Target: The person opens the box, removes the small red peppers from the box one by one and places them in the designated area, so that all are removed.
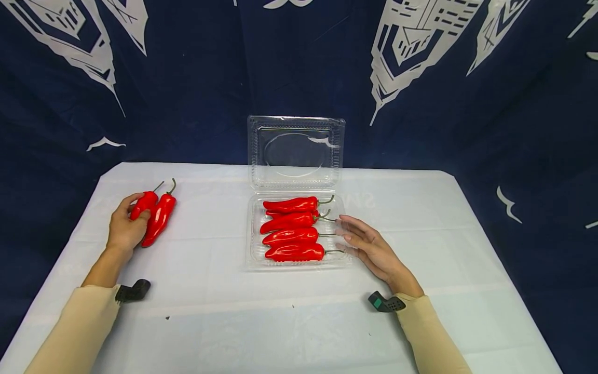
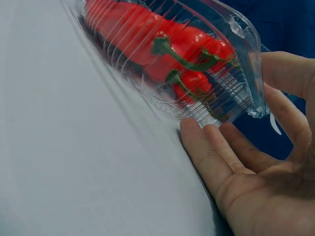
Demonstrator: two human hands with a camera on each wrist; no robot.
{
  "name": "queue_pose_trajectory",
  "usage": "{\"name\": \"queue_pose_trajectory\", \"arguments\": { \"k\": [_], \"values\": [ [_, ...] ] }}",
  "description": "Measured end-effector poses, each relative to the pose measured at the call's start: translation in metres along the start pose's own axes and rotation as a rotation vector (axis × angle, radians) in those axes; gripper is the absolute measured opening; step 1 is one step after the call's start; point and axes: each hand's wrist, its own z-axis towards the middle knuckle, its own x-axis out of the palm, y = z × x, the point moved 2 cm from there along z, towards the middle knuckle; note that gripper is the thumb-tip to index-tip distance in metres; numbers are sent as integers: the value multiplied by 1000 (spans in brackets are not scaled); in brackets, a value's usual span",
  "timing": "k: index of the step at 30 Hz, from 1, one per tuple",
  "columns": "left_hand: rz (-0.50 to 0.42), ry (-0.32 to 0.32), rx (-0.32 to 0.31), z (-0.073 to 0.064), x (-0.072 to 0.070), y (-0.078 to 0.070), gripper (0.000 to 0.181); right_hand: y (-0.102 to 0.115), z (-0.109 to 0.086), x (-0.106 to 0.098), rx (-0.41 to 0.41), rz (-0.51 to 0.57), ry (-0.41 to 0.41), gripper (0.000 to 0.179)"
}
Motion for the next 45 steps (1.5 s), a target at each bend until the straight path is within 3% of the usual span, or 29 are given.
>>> {"name": "queue_pose_trajectory", "arguments": {
  "k": [13,45],
  "values": [
    [18,15,15,-8,12,-6,56,-1,-1,-1,7,-4,-4,60],
    [57,40,56,-3,8,-4,56,-4,1,-3,-17,-2,16,59]
  ]
}}
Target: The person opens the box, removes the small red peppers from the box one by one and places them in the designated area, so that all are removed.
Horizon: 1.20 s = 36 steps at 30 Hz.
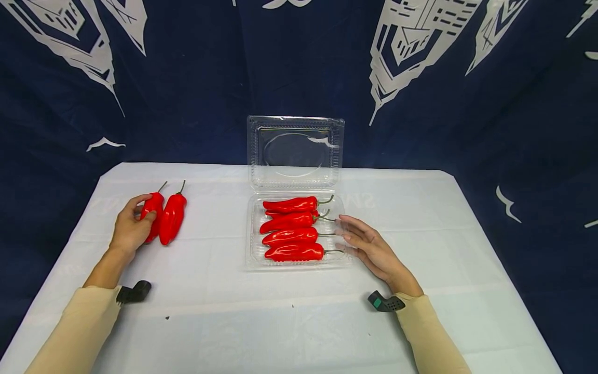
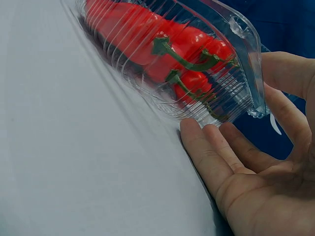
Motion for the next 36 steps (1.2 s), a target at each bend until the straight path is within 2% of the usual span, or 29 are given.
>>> {"name": "queue_pose_trajectory", "arguments": {
  "k": [10,17,23,29,36],
  "values": [
    [39,0,-17,-1,1,-1,56,1,-2,1,15,7,-10,60],
    [128,-32,25,0,-2,-3,55,3,-2,2,16,7,-13,60],
    [130,-42,11,1,-6,-3,55,4,-1,3,18,-4,-10,59],
    [129,-92,14,0,-10,-7,55,4,-1,3,18,-5,-11,60],
    [147,-159,127,-5,-11,-21,52,3,-1,3,21,-2,-14,61]
  ]
}}
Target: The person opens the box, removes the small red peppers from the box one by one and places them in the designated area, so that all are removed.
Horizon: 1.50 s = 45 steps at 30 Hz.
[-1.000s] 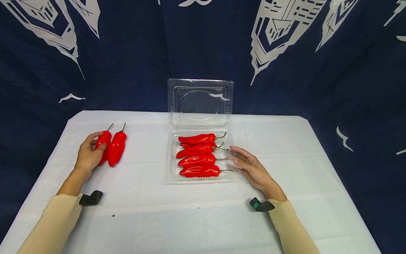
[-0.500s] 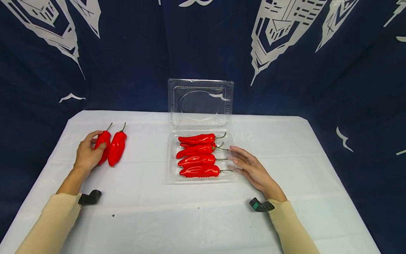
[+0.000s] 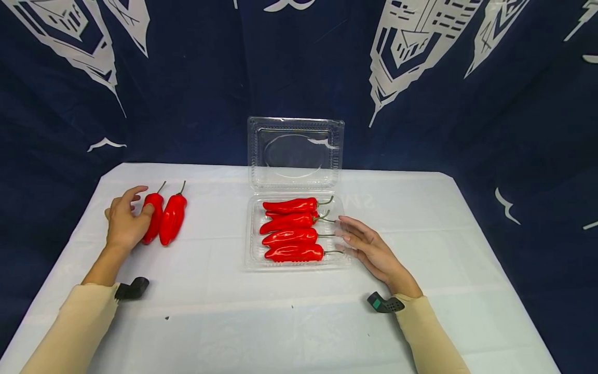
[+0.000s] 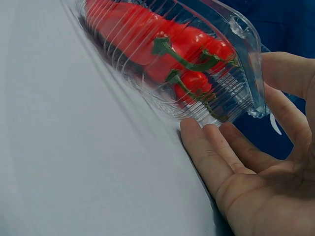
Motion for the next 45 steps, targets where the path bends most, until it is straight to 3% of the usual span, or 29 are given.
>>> {"name": "queue_pose_trajectory", "arguments": {
  "k": [9,14,18,26,35,40,45],
  "values": [
    [-52,-18,111,0,7,-36,49,-2,-1,-3,-11,3,1,58],
    [-108,-10,215,-3,16,-63,45,-1,0,-2,-8,10,-1,60],
    [-155,44,301,-7,25,-83,41,-1,0,0,-11,15,5,60],
    [-216,161,410,-9,47,-117,34,-3,2,-3,-16,17,7,59],
    [-194,340,481,-9,69,-150,38,-1,0,-2,-14,17,6,59],
    [-201,491,528,-9,79,-165,38,0,0,-1,-9,21,1,60],
    [-281,677,546,-6,88,-176,38,0,0,-1,-10,21,5,60]
  ]
}}
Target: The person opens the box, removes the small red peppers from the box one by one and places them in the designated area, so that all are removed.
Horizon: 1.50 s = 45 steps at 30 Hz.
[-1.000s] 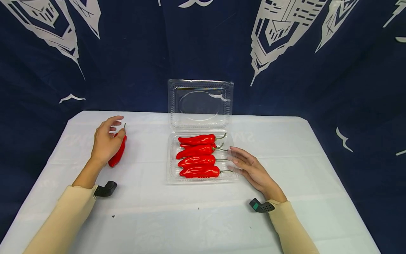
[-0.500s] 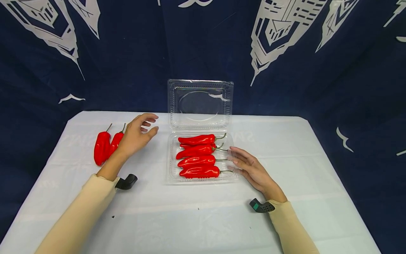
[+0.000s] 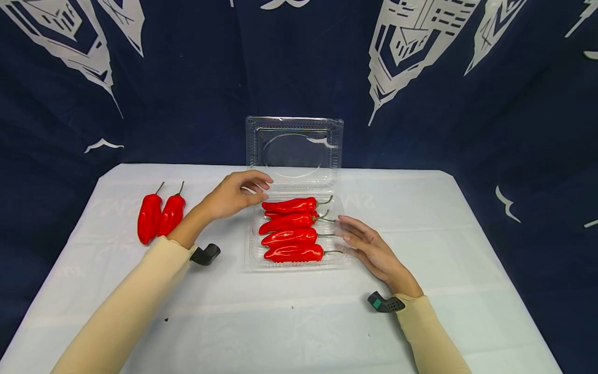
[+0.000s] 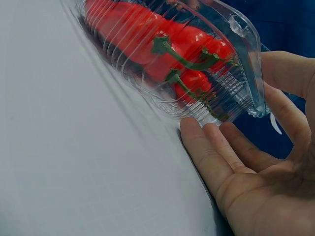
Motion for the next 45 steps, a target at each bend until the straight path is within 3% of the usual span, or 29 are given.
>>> {"name": "queue_pose_trajectory", "arguments": {
  "k": [5,12,21,30,45],
  "values": [
    [-112,136,-13,13,6,2,36,1,0,1,1,-8,-5,60],
    [-163,228,-47,27,23,5,38,0,1,0,3,-8,-13,59],
    [-135,249,-57,34,38,4,38,-2,1,-1,-2,-7,2,60],
    [-36,262,-70,33,44,6,43,-3,1,-1,3,-2,-6,59],
    [-64,304,-49,31,53,4,46,-2,0,-1,8,-24,-13,58]
  ]
}}
